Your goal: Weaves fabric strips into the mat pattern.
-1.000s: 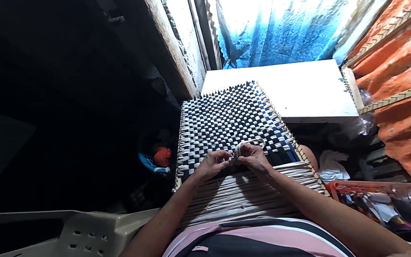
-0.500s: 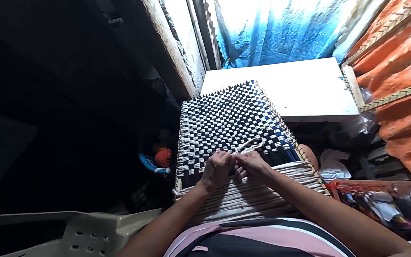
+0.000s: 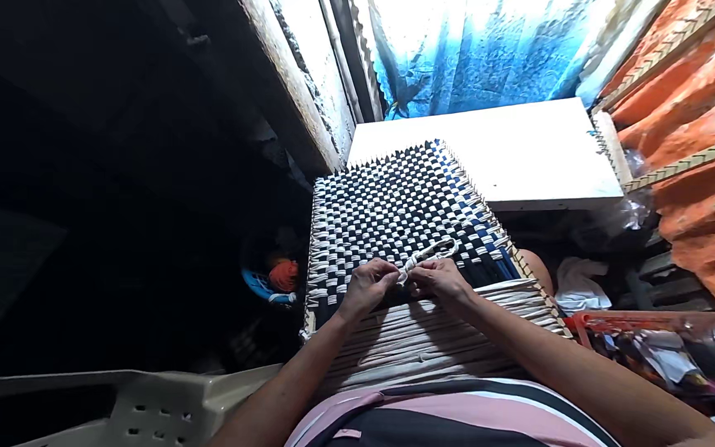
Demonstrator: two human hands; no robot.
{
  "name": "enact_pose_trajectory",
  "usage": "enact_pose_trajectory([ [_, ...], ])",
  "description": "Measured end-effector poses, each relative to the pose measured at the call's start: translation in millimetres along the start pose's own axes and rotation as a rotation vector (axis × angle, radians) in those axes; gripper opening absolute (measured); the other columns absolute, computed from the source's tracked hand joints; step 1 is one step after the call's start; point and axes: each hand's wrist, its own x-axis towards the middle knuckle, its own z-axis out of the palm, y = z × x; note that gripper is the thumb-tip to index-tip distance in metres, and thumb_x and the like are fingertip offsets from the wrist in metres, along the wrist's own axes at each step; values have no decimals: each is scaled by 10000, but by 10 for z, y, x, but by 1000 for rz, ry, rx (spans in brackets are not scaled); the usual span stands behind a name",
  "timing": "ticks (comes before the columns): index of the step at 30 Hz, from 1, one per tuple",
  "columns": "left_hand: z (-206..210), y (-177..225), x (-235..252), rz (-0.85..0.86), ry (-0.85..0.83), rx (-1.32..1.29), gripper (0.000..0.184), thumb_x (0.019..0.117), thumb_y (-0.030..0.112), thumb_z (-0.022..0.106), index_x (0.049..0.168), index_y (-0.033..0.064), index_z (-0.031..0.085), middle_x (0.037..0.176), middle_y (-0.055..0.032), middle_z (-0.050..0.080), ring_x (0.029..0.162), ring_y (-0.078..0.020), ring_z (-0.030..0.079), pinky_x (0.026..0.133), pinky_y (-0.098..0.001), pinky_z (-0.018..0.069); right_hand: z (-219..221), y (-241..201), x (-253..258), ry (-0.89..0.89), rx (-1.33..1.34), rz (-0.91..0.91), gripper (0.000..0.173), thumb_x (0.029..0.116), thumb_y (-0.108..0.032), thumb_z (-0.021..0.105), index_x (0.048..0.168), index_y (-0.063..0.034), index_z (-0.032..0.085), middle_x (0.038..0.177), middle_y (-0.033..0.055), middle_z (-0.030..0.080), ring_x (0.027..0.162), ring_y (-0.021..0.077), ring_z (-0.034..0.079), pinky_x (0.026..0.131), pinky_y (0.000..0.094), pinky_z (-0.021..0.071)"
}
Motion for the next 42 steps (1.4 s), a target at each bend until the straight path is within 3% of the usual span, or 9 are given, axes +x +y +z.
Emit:
enact_pose_trajectory([
  [7,-51,-4,-32,45,-29,-26,153,911,131,761,1022,27,765,968,-26,750,857,-37,684,809,-205,563,-23,24,25,-22,73,-6,81,954,17,632,894,45,678,769,101,719,673,153,702,686,295,608],
  [14,53,-67,-68,311,-81,223,186,972,139,651,1009,-13,751,957,-116,739,953,-187,679,922,-324,525,4,-36,40,-32,-146,99,228,1002,-236,674,946,-15,679,679,17,646,518,97,620,501,261,559],
  [20,96,-31,-72,343,-106,358,250,1022,139,532,1062,-37,705,987,-170,708,982,-292,665,930,-393,519,-68,-200,26,-41,155,57,190,1028,-66,507,936,17,651,820,79,708,762,162,696,760,330,593],
  [24,80,-47,-81,320,-49,380,273,1047,173,518,1066,-34,696,985,-170,698,978,-300,655,943,-408,506,-380,-643,-120,9,234,-108,231,1033,-178,409,913,-90,586,674,-12,592,644,137,639,722,357,591],
  [29,-12,53,-26,135,-42,186,310,1073,226,486,1110,-18,674,1007,-117,661,922,-147,629,861,-299,517,-971,-990,-159,85,234,-98,212,1030,-235,465,839,-187,544,653,-67,518,526,58,521,559,268,547],
  [33,-85,91,35,71,-149,-84,231,1058,151,497,1018,12,676,975,-17,652,898,-32,611,832,-227,513,-1133,-816,-38,123,156,-59,174,970,-149,577,796,-163,578,610,-74,499,524,53,502,573,255,517],
  [37,-144,46,17,130,-254,54,229,1006,215,610,1034,19,726,1247,-115,615,1172,-130,574,995,-280,487,-1183,-729,76,109,152,-65,69,937,-9,567,971,-63,592,777,28,657,694,141,659,691,330,593],
  [40,-33,31,-58,238,-221,232,189,953,189,691,1048,43,764,1227,-200,632,1207,-290,569,1054,-404,456,-1189,-781,38,106,127,-125,111,907,34,557,925,-72,583,768,29,661,688,140,668,676,329,598],
  [42,6,18,-81,276,-159,270,159,944,195,706,1032,95,793,1167,-191,647,1167,-291,585,1031,-402,470,-1158,-819,-7,138,98,-161,129,903,41,567,865,-82,582,728,21,656,646,128,656,643,310,589],
])
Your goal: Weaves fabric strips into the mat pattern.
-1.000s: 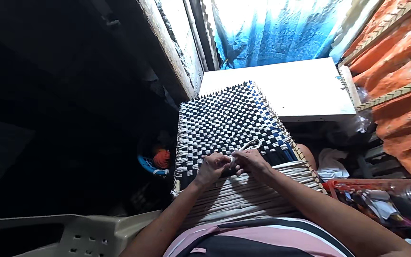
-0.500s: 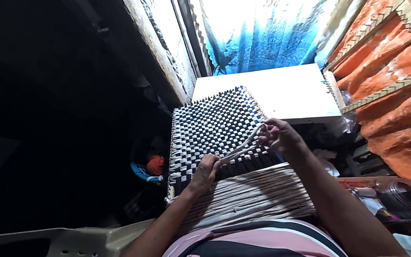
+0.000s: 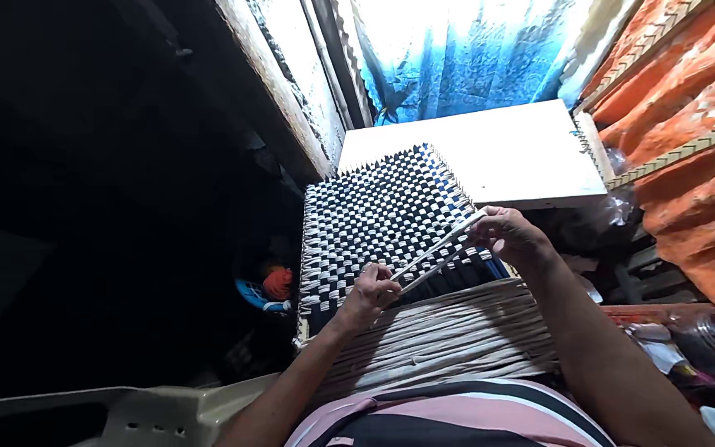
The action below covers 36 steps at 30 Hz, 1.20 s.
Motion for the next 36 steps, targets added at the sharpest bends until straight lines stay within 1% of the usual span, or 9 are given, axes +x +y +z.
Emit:
enact_pose_trajectory([
  [6,26,28,25,-12,155,62,177,965,208,686,1022,78,792,1075,-162,680,1050,-231,643,953,-336,523,-26,-33,-27,64,-141,-169,128,942,-11,615,826,-66,616,751,6,671,678,111,664,690,301,602],
  [10,65,1,67,19,211,84,157,954,174,696,995,55,790,1103,-177,700,1047,-250,671,947,-357,544,-21,-129,-111,13,-191,-289,125,925,-9,641,822,-72,611,692,-10,657,586,82,640,609,264,591],
  [14,39,0,79,-50,252,-131,147,931,122,714,1014,3,741,976,-86,741,894,-111,709,815,-257,592,-2,-211,-197,3,-151,-262,124,907,-1,664,809,-65,622,671,2,669,568,86,647,589,254,592],
  [17,-87,37,110,-257,187,-350,238,930,77,725,1144,8,649,959,-56,750,849,-110,726,784,-280,607,-8,-238,-224,-18,-132,-248,125,920,17,646,821,-54,613,679,13,669,583,85,653,603,249,598],
  [19,-178,36,126,-305,97,-434,215,966,74,679,1165,-2,646,990,-62,747,876,-95,716,819,-274,593,-10,-245,-236,-38,-125,-268,125,903,30,647,813,-51,616,675,22,671,574,88,648,591,247,592],
  [23,-277,8,148,-278,-26,-437,236,1066,135,518,1137,14,708,999,-23,729,911,-36,678,869,-242,562,-2,-274,-266,-86,-143,-307,123,871,26,652,801,-63,607,673,16,670,574,84,645,589,241,587],
  [28,-197,68,159,-161,-7,-190,320,930,251,742,1130,2,712,1066,-87,720,955,-109,689,854,-274,572,20,-279,-277,-73,-118,-280,145,876,32,667,790,-64,600,675,14,660,575,87,642,599,249,592],
  [31,-68,82,164,-110,48,-76,246,938,211,711,1046,-9,731,973,-106,724,894,-118,684,836,-263,561,26,-269,-284,-71,-122,-277,154,876,22,664,775,-71,595,653,9,643,558,80,623,578,237,574],
  [36,-126,96,209,-249,-53,-181,200,969,208,608,1021,24,665,913,-40,621,792,-65,581,734,-240,497,2,-236,-275,-66,-157,-270,127,876,-9,671,780,-72,615,631,0,635,531,68,596,541,224,541],
])
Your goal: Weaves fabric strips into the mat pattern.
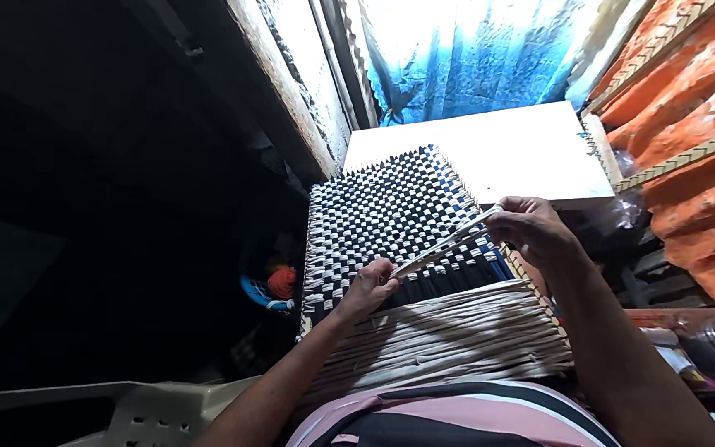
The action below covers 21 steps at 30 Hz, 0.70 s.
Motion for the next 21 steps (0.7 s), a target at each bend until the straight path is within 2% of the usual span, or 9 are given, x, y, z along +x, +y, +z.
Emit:
enact_pose_trajectory([
  [4,5,-22,3,51,-104,34,208,987,179,531,1088,13,604,907,-47,677,773,-73,615,727,-266,510,27,-19,7,-33,17,-17,122,880,1,661,792,-70,615,666,4,654,558,68,613,567,224,555],
  [6,22,-30,22,76,-116,8,206,1003,158,491,1122,1,551,834,-33,640,727,-76,607,705,-268,519,31,-51,14,-61,35,-64,107,849,11,682,799,-65,626,684,11,664,566,77,626,575,231,573],
  [8,9,-33,63,70,-121,-47,221,1006,138,446,1150,-3,537,827,-21,554,719,-76,541,694,-259,478,28,-97,22,-90,25,-99,105,825,5,703,806,-67,630,687,15,664,579,82,633,591,241,581],
  [10,-45,-10,92,32,-134,-159,216,1023,124,461,1164,5,572,834,6,540,712,-42,512,677,-216,450,34,-138,31,-113,-1,-127,103,819,0,711,811,-71,636,682,10,666,581,79,636,593,242,581],
  [12,-110,-23,100,8,-138,-301,182,1029,125,526,1133,16,627,829,32,598,719,-17,552,687,-194,477,37,-168,53,-132,-19,-142,98,820,-6,722,822,-66,644,690,11,670,591,82,643,601,246,588],
  [15,-203,-58,82,-1,-150,-401,182,1027,141,591,1086,15,710,854,22,690,764,-34,628,737,-215,532,51,-207,113,-148,-48,-138,85,835,-37,731,836,-68,651,699,3,672,607,81,648,621,252,593],
  [18,-272,-76,63,-50,-159,-444,192,1024,127,597,1094,8,731,922,-6,733,853,-70,684,837,-260,577,68,-266,235,-197,-33,-69,83,879,-58,717,849,-64,640,709,4,679,629,84,661,654,266,606],
  [21,-343,-75,53,-80,-98,-439,156,993,91,641,1055,14,761,939,-14,749,866,-64,688,856,-279,574,189,-355,410,-239,-2,3,88,931,-60,676,860,-64,623,724,-1,676,653,90,666,691,284,613],
])
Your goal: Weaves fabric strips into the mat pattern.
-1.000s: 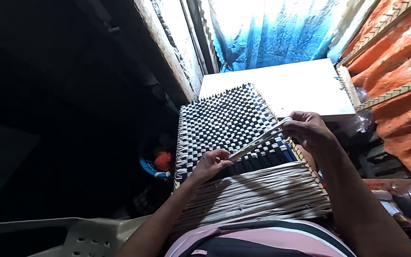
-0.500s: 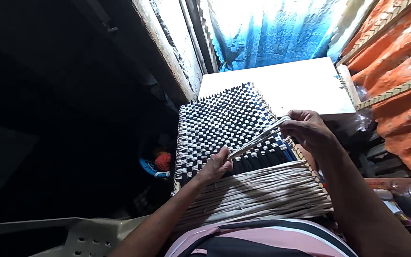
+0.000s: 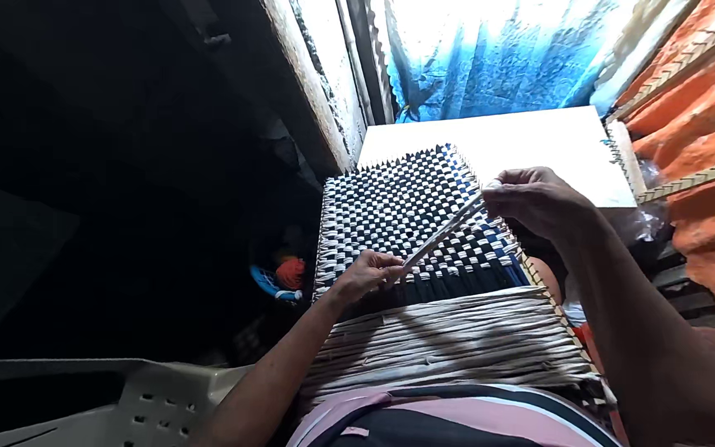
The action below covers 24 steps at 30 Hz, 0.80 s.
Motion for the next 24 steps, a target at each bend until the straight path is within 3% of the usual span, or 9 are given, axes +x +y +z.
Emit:
enact_pose_trajectory([
  [2,-6,42,-12,-8,135,16,121,974,46,653,1018,7,759,897,-18,741,814,-61,673,812,-273,569,124,-44,185,6,46,23,58,963,-53,641,906,-46,628,776,12,697,706,112,688,737,312,617],
  [4,-14,-11,4,-41,298,-35,94,961,20,667,1005,-17,741,859,-46,727,758,-83,659,755,-273,565,304,-7,364,24,45,32,115,1002,-63,606,1083,12,638,919,68,730,792,162,729,782,356,632],
  [5,-22,-66,12,-80,369,-84,91,960,22,678,1016,-25,731,865,-57,726,755,-94,662,745,-275,571,427,57,423,30,-43,50,218,1005,-74,606,1197,28,612,982,86,712,794,162,720,763,356,629],
  [7,-31,-154,17,-167,489,-225,105,964,30,678,1038,-38,708,875,-74,711,739,-109,649,716,-273,561,721,296,420,-17,-301,104,291,1004,-103,636,1254,41,600,1044,135,683,733,166,668,689,364,598],
  [10,-34,-170,-20,-244,582,-407,126,960,1,667,1069,-58,691,881,-91,705,721,-125,655,699,-272,572,1079,896,173,-217,-547,90,179,976,-108,671,1068,38,722,904,171,719,700,225,672,685,434,586],
  [12,-35,-179,-50,-256,581,-419,111,959,4,669,1056,-47,687,879,-84,703,731,-127,658,714,-275,573,1184,1162,32,-394,-716,83,181,976,-163,671,1030,-13,756,923,119,741,837,207,701,826,454,573],
  [14,-22,-159,-66,-259,572,-416,122,954,11,678,1062,-45,693,895,-87,705,758,-133,663,743,-281,574,1261,1238,-67,-471,-917,128,232,990,-229,624,1042,-47,759,990,133,738,972,281,699,910,554,536],
  [17,34,-121,-76,-233,545,-416,115,974,35,663,1045,-49,699,894,-89,706,781,-137,664,773,-288,570,1352,1270,-165,-483,-1166,138,286,1015,-254,539,1026,-60,749,1022,176,726,1044,374,681,898,626,505],
  [24,153,-109,-89,-132,480,-329,144,1015,66,617,1039,-61,680,870,-103,721,768,-158,705,776,-312,601,1490,1282,-265,-465,-1338,153,370,1051,-276,459,1002,18,680,1046,225,696,1055,407,673,862,604,507],
])
